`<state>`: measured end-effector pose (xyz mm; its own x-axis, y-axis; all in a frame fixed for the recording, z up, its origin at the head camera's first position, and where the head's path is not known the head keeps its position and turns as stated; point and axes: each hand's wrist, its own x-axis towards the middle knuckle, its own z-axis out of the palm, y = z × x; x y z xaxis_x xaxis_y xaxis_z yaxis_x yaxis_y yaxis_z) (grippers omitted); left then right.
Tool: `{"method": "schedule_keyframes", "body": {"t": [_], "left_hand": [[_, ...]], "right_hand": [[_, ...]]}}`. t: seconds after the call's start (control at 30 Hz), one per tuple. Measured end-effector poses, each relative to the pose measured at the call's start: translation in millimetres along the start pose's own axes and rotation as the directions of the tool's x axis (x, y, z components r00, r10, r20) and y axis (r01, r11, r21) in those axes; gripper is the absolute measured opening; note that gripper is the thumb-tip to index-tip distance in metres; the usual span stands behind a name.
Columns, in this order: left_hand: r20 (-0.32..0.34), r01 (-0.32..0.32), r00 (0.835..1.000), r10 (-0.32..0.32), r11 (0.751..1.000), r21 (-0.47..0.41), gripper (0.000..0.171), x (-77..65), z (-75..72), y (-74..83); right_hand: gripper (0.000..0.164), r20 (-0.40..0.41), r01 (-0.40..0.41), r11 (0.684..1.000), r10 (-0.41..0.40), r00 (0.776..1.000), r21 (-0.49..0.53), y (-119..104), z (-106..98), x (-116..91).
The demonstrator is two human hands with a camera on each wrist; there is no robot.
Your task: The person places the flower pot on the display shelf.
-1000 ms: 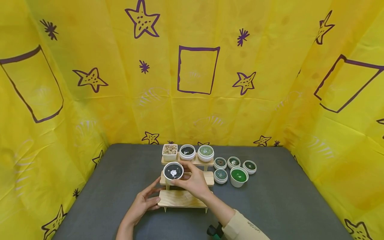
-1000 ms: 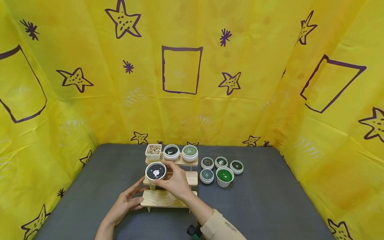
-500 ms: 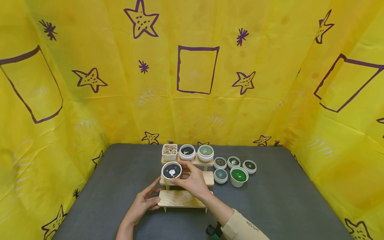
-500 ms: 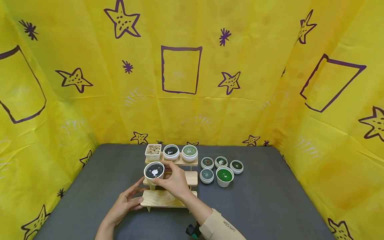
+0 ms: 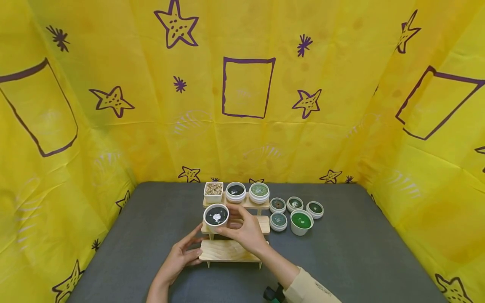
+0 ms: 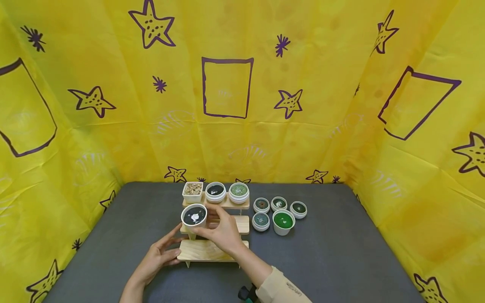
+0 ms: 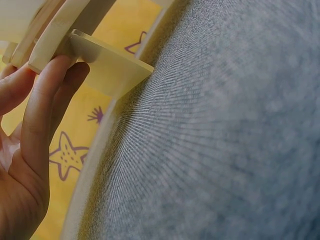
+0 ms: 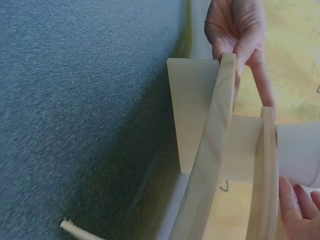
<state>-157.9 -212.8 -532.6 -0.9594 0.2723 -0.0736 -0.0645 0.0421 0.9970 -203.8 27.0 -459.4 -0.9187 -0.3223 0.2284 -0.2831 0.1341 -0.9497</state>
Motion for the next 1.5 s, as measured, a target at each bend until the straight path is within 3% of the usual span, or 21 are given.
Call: {"method": "schedule_keyframes", "body": {"t": [0.43,0.63,0.87,1.27,1.5], "left_hand": [[-0.010,-0.008,1.000,0.008,1.000,0.007,0.075,0.9,0.1,-1.7],[-0.017,-0.008,1.000,0.008,1.000,0.012,0.075,1.1,-0.3,-2.1],[-0.017,-0.024,1.000,0.024,1.000,0.003,0.076,0.8,-0.6,-0.4],[0.002,-0.033,0.999,0.033,0.999,0.011,0.077,2.0,-1.5,-0.6],[0.009,-0.049,0.999,0.049,0.999,0.009,0.076,2.3,-1.4,-1.6]], "right_hand": [[0.056,-0.026,-0.006,1.000,0.007,1.000,0.010,7,-28,-13],[0.053,-0.073,-0.025,1.000,0.025,0.997,-0.002,12,-48,-21],[0.047,-0.147,0.019,0.999,-0.023,0.989,-0.033,20,-76,-26],[0.043,-0.295,-0.002,0.990,-0.040,0.955,-0.142,33,-127,-38],[0.045,-0.396,-0.117,0.968,0.021,0.918,-0.221,39,-154,-44]]}}
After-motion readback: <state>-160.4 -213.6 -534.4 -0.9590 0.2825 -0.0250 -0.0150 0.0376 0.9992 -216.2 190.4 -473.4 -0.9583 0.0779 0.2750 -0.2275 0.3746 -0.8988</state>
